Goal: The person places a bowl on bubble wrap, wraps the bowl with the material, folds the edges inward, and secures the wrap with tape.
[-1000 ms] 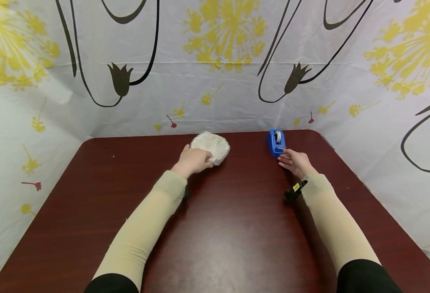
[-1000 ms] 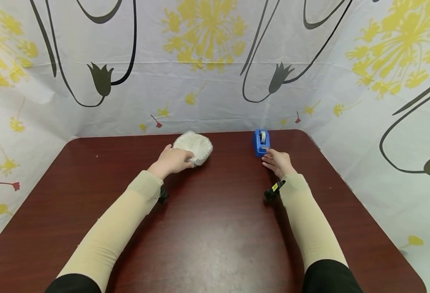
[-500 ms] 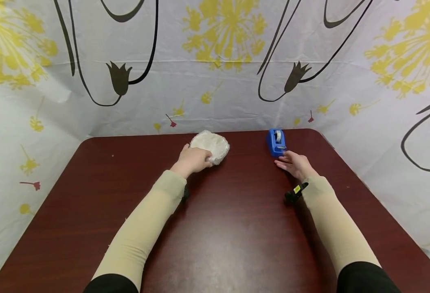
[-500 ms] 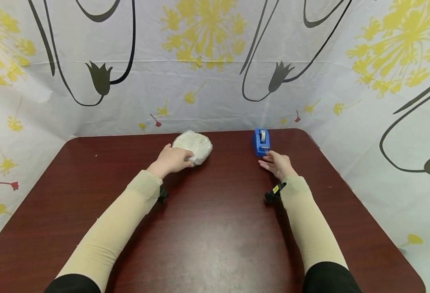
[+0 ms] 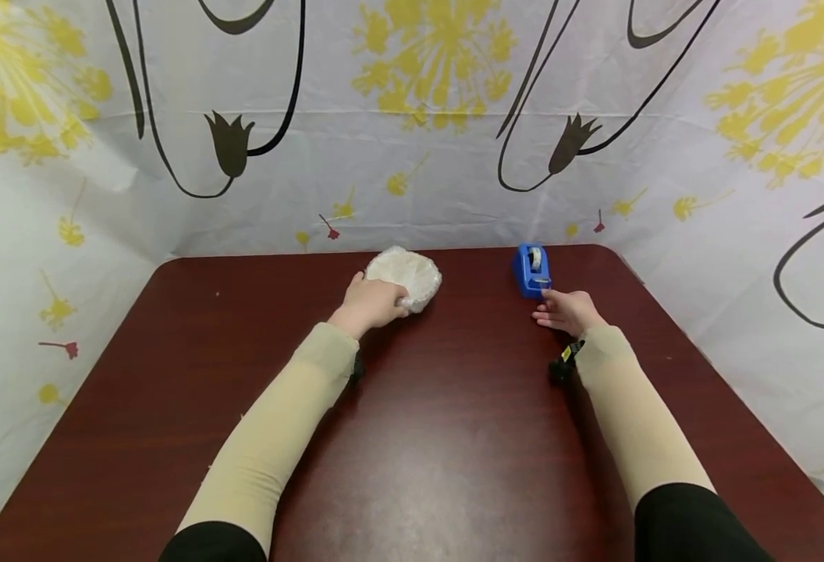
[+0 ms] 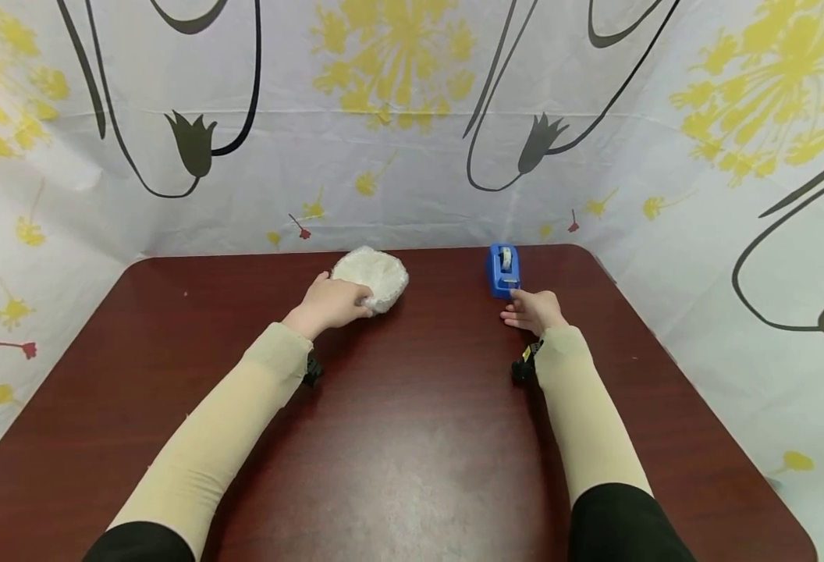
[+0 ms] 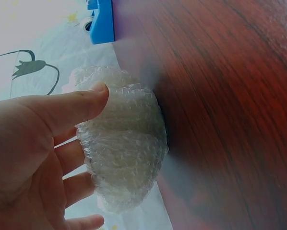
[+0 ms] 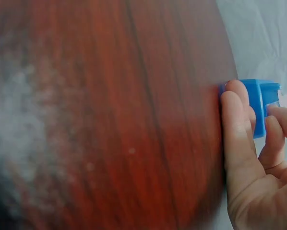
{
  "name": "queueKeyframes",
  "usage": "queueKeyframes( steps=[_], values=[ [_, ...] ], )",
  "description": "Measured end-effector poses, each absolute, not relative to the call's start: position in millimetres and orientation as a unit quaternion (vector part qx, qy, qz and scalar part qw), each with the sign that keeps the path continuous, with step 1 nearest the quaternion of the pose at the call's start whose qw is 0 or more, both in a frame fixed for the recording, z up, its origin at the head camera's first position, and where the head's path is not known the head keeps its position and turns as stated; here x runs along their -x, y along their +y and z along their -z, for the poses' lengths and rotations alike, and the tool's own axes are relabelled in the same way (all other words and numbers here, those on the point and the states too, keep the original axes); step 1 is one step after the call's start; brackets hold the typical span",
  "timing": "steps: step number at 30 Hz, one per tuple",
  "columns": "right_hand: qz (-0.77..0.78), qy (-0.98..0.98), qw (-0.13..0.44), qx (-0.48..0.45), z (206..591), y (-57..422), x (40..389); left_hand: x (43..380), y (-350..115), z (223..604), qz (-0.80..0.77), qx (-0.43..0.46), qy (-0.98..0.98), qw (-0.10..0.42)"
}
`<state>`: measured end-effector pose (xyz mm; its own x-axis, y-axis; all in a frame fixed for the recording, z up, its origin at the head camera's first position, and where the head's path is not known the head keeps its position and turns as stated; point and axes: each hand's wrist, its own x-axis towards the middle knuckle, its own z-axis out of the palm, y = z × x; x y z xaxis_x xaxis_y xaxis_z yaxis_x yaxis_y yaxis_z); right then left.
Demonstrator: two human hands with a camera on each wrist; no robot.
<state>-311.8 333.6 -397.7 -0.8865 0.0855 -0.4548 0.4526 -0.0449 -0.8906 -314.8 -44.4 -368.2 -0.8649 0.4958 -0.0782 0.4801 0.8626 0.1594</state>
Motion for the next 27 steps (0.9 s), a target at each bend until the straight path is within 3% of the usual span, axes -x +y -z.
queueKeyframes(
  steps=[21, 27],
  values=[
    [0.632, 0.746, 0.105, -0.179, 413, 331, 323, 315, -48, 362, -0.064, -0.243, 0.965, 0.068],
    [0.647, 0.737, 0.138, -0.14, 411, 346, 310, 315, -42, 364, -0.063, -0.248, 0.964, 0.069]
  ],
)
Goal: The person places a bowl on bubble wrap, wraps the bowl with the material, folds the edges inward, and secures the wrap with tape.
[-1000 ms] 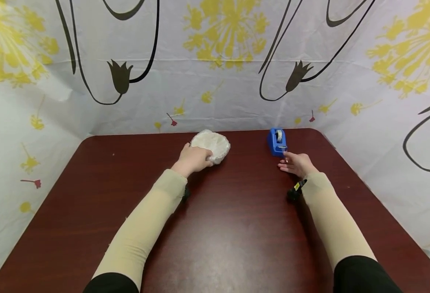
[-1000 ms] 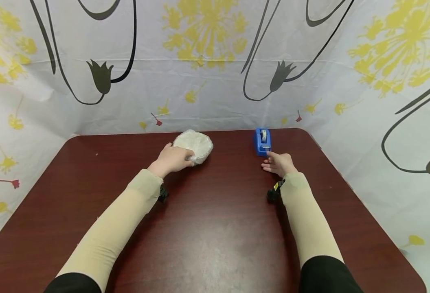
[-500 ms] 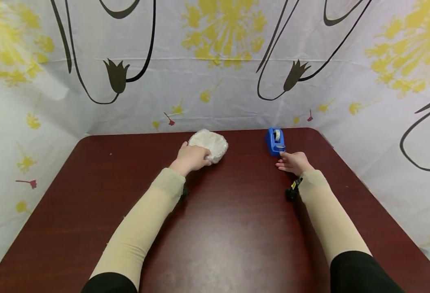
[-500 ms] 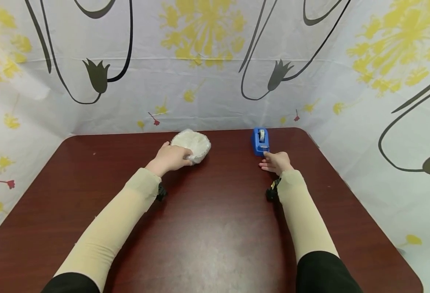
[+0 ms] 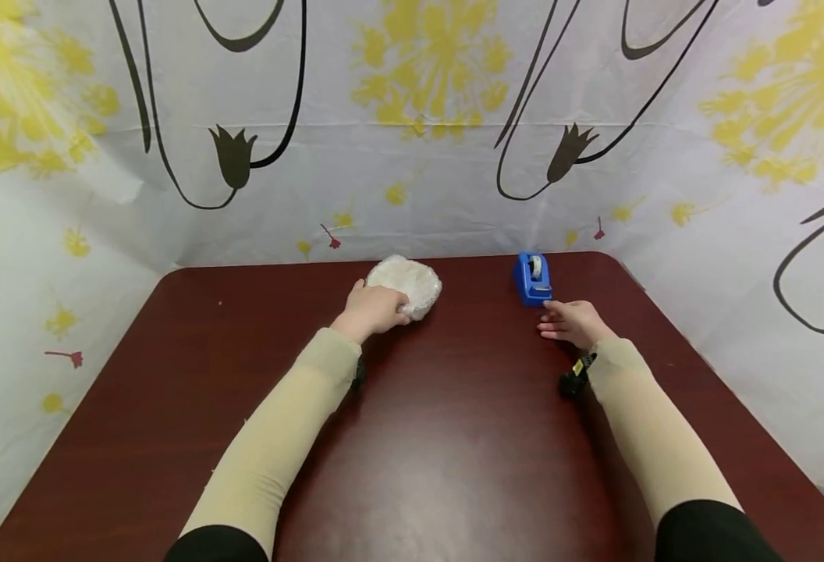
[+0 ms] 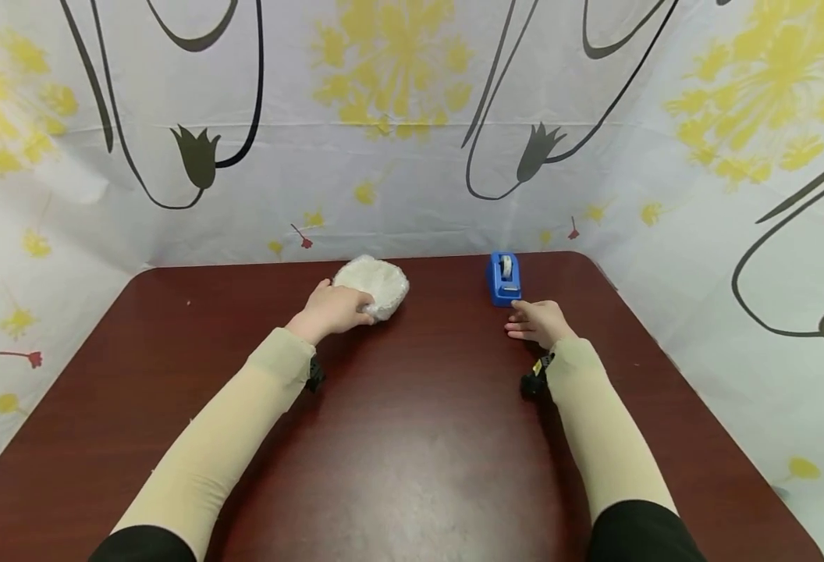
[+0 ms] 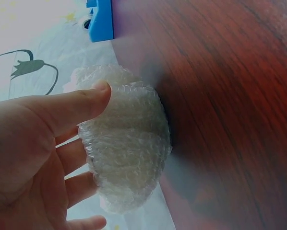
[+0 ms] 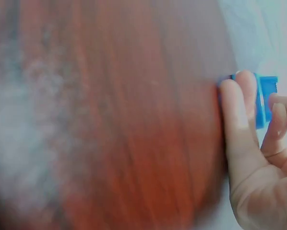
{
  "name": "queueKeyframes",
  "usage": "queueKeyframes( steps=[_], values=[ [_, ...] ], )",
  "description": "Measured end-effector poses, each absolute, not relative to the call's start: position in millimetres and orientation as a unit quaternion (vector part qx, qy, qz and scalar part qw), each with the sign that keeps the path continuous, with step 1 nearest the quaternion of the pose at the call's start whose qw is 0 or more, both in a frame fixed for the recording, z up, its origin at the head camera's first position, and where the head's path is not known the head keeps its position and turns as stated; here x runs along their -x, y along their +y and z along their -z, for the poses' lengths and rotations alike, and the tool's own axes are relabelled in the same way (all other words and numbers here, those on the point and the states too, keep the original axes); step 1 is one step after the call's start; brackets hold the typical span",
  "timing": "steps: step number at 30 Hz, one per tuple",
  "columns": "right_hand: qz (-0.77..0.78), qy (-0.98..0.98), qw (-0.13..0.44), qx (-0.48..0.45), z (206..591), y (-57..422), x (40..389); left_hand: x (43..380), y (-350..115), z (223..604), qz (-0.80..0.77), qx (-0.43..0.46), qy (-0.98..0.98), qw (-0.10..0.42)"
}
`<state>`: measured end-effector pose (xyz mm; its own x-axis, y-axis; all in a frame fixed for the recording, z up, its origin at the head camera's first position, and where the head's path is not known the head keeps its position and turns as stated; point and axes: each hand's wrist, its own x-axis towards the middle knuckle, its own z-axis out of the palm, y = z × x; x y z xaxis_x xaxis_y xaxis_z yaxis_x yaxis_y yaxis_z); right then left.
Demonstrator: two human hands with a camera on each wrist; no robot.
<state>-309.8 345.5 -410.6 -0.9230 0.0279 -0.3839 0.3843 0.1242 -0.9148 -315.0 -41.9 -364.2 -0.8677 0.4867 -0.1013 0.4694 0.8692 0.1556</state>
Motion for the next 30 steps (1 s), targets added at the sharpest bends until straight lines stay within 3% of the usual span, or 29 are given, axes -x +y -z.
queueKeyframes(
  steps=[6, 17, 30],
  values=[
    [0.565, 0.812, 0.131, -0.065, 381, 331, 305, 316, -43, 359, -0.065, -0.246, 0.965, 0.062],
    [0.506, 0.848, 0.14, 0.073, 315, 240, 323, 313, -41, 363, -0.07, -0.246, 0.964, 0.075],
    [0.455, 0.861, 0.178, 0.144, 313, 158, 358, 317, -40, 366, -0.055, -0.238, 0.966, 0.083]
  ],
)
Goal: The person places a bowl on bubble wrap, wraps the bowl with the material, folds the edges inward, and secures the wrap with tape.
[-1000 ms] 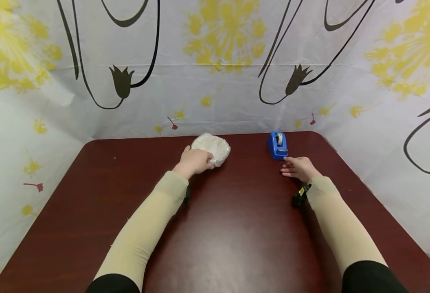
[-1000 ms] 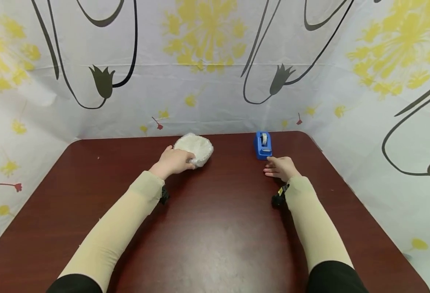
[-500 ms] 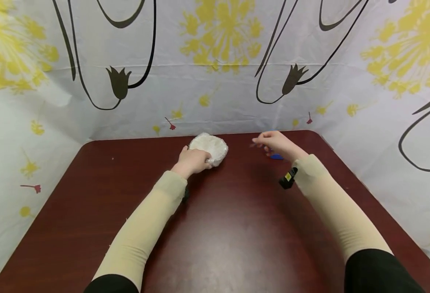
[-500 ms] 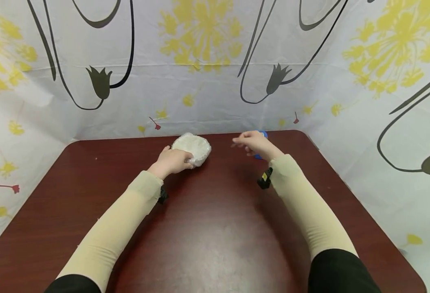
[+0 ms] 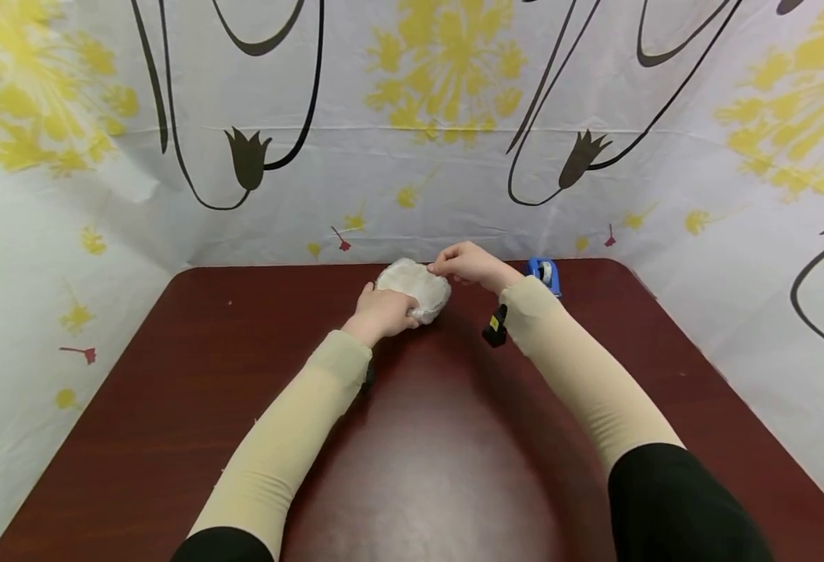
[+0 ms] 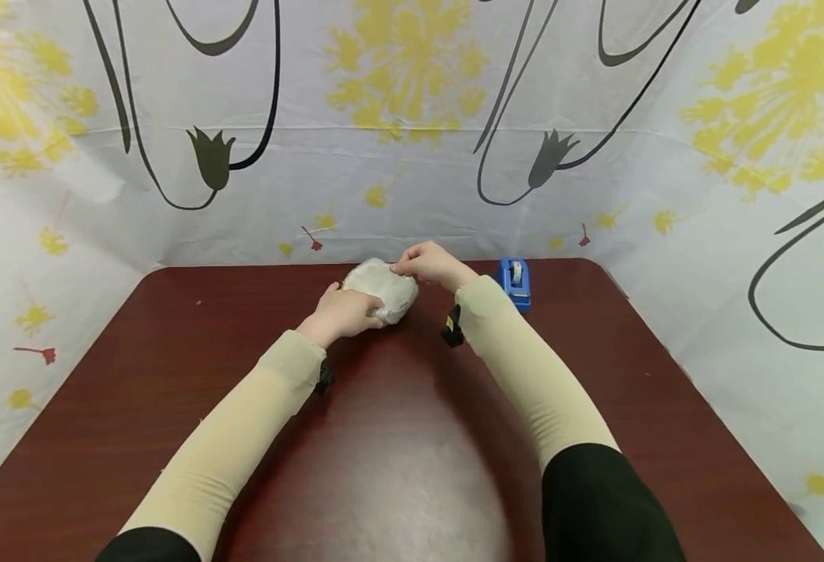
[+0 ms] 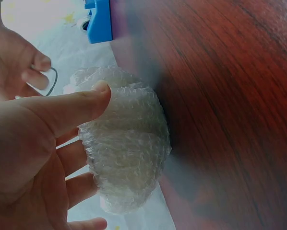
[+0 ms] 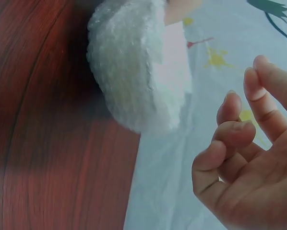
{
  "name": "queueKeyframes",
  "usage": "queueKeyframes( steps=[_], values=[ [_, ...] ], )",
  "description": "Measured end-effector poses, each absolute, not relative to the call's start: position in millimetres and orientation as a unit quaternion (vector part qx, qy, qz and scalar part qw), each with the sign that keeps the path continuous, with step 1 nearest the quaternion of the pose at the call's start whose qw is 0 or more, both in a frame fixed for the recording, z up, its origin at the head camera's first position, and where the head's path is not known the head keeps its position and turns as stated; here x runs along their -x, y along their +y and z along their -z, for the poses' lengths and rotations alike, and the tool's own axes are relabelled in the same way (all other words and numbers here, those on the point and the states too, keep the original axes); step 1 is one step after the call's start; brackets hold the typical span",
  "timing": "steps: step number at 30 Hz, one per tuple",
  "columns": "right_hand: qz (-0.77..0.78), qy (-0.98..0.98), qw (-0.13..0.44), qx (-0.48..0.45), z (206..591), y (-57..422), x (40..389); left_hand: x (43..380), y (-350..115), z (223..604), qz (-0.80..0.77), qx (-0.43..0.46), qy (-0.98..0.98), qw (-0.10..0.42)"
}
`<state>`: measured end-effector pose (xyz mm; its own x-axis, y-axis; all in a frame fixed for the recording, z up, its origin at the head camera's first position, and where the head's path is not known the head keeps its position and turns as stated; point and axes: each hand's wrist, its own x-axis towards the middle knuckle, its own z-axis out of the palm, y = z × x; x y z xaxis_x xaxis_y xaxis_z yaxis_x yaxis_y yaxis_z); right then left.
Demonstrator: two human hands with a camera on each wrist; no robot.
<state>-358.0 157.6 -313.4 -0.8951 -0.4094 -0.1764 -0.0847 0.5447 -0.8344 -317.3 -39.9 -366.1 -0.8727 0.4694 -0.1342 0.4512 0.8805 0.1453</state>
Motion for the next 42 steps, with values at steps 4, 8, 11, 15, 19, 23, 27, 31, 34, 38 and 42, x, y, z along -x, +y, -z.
queueKeyframes(
  steps=[4, 8, 11, 15, 19, 23, 27, 31, 34, 38, 42],
  values=[
    [0.437, 0.869, 0.188, 0.139, 322, 146, 365, 317, -40, 366, -0.06, -0.241, 0.965, 0.085],
    [0.406, 0.883, 0.192, 0.134, 331, 137, 372, 316, -40, 365, -0.059, -0.244, 0.964, 0.087],
    [0.386, 0.893, 0.189, 0.13, 336, 132, 376, 316, -41, 365, -0.054, -0.243, 0.965, 0.082],
    [0.346, 0.912, 0.18, 0.125, 339, 128, 379, 318, -42, 366, -0.054, -0.242, 0.966, 0.078],
    [0.307, 0.928, 0.173, 0.124, 339, 124, 382, 318, -43, 366, -0.052, -0.24, 0.966, 0.082],
    [0.29, 0.935, 0.169, 0.113, 341, 122, 384, 319, -43, 367, -0.047, -0.238, 0.967, 0.08],
    [0.282, 0.94, 0.162, 0.1, 343, 121, 384, 317, -41, 367, -0.029, -0.247, 0.966, 0.067],
    [0.277, 0.943, 0.157, 0.098, 344, 122, 384, 314, -41, 367, -0.014, -0.257, 0.965, 0.046],
    [0.272, 0.945, 0.153, 0.102, 345, 122, 384, 314, -40, 367, -0.01, -0.26, 0.965, 0.039],
    [0.27, 0.945, 0.152, 0.102, 346, 122, 386, 318, -38, 368, -0.013, -0.259, 0.965, 0.044],
    [0.259, 0.948, 0.161, 0.093, 347, 120, 387, 323, -34, 372, -0.016, -0.255, 0.966, 0.049]
  ],
)
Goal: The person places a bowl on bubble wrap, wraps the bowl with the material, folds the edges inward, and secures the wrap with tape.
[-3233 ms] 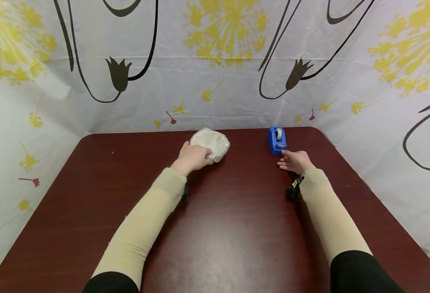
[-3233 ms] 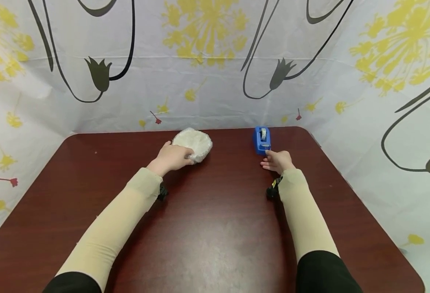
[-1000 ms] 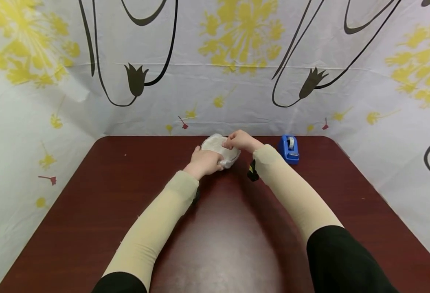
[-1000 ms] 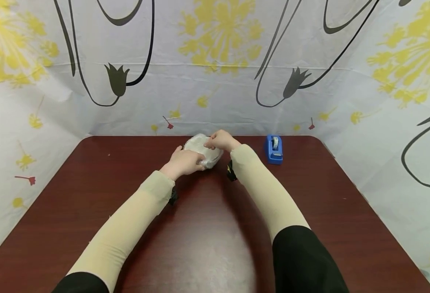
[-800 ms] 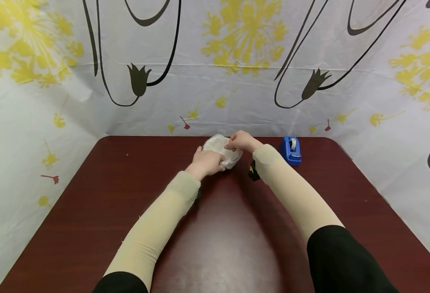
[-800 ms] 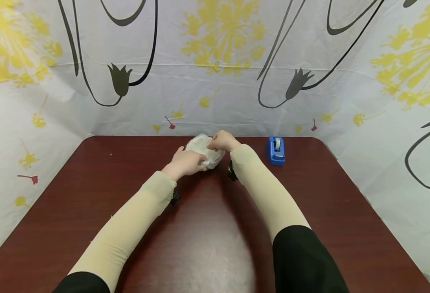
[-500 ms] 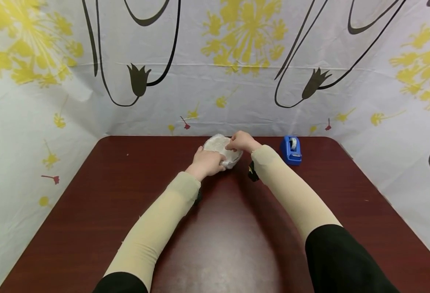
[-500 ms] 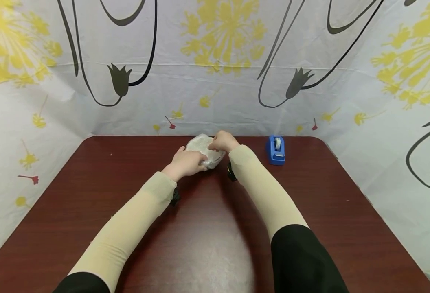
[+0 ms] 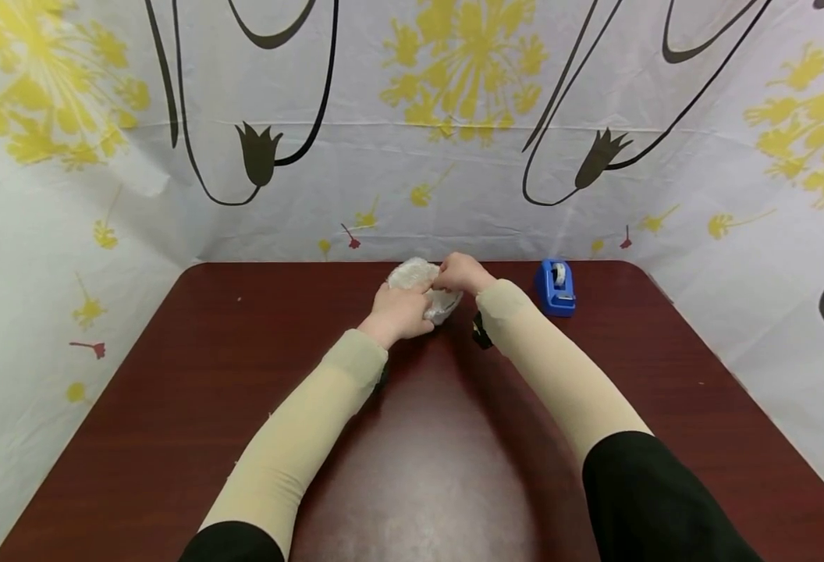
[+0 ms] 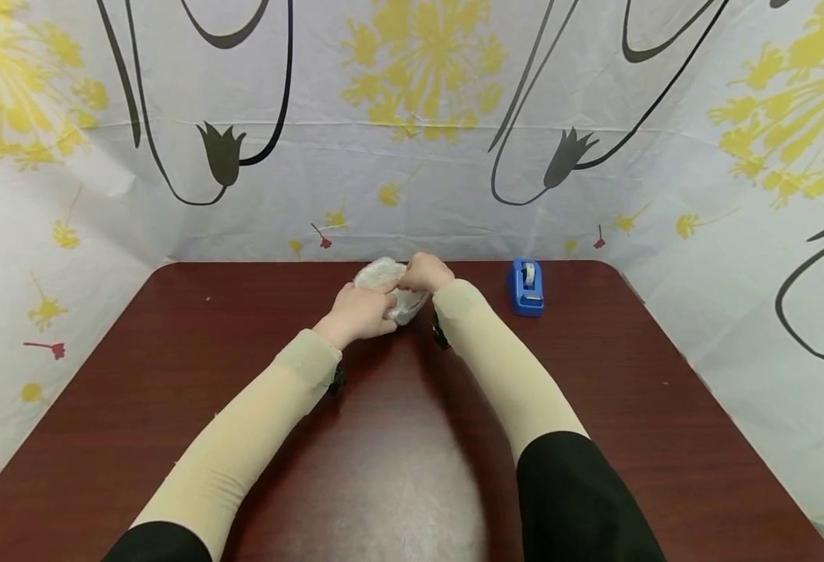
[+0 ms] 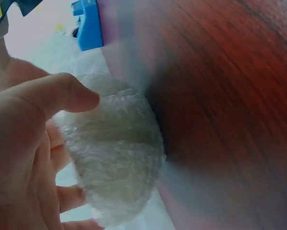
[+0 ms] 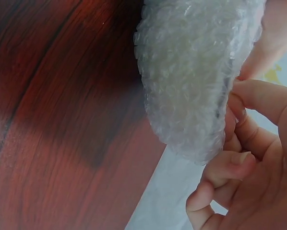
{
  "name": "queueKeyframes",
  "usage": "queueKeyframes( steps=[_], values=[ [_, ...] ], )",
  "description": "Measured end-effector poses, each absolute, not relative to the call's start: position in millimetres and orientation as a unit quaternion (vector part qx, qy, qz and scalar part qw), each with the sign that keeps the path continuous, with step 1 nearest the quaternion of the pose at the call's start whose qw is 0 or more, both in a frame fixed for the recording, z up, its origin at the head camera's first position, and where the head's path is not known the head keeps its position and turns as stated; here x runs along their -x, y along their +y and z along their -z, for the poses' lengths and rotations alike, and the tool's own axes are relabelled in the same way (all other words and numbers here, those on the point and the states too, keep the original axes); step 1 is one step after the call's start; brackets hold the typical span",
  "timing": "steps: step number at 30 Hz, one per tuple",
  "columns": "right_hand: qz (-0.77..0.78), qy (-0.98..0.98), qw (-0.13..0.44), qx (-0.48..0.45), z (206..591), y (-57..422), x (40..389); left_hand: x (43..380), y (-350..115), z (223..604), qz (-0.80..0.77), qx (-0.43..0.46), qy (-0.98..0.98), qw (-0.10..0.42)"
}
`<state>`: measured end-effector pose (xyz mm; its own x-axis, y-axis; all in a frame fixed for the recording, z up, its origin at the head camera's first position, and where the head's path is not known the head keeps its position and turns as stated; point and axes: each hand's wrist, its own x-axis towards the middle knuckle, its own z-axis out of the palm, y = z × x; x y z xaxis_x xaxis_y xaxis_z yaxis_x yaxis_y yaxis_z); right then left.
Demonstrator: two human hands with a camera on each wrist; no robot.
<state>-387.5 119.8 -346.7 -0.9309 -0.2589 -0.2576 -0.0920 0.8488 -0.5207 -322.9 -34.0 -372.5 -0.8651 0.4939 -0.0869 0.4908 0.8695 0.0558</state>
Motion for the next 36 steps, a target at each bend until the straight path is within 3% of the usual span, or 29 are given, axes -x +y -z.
queueKeyframes(
  steps=[15, 26, 36],
  values=[
    [0.164, 0.966, 0.178, 0.094, 336, 107, 389, 336, -32, 383, -0.039, -0.224, 0.971, 0.08],
    [0.013, 0.986, 0.147, 0.081, 336, 95, 385, 338, -31, 381, -0.101, -0.193, 0.97, 0.108],
    [0.076, 0.987, 0.123, 0.066, 334, 104, 386, 344, -27, 382, -0.06, -0.196, 0.973, 0.102]
  ],
)
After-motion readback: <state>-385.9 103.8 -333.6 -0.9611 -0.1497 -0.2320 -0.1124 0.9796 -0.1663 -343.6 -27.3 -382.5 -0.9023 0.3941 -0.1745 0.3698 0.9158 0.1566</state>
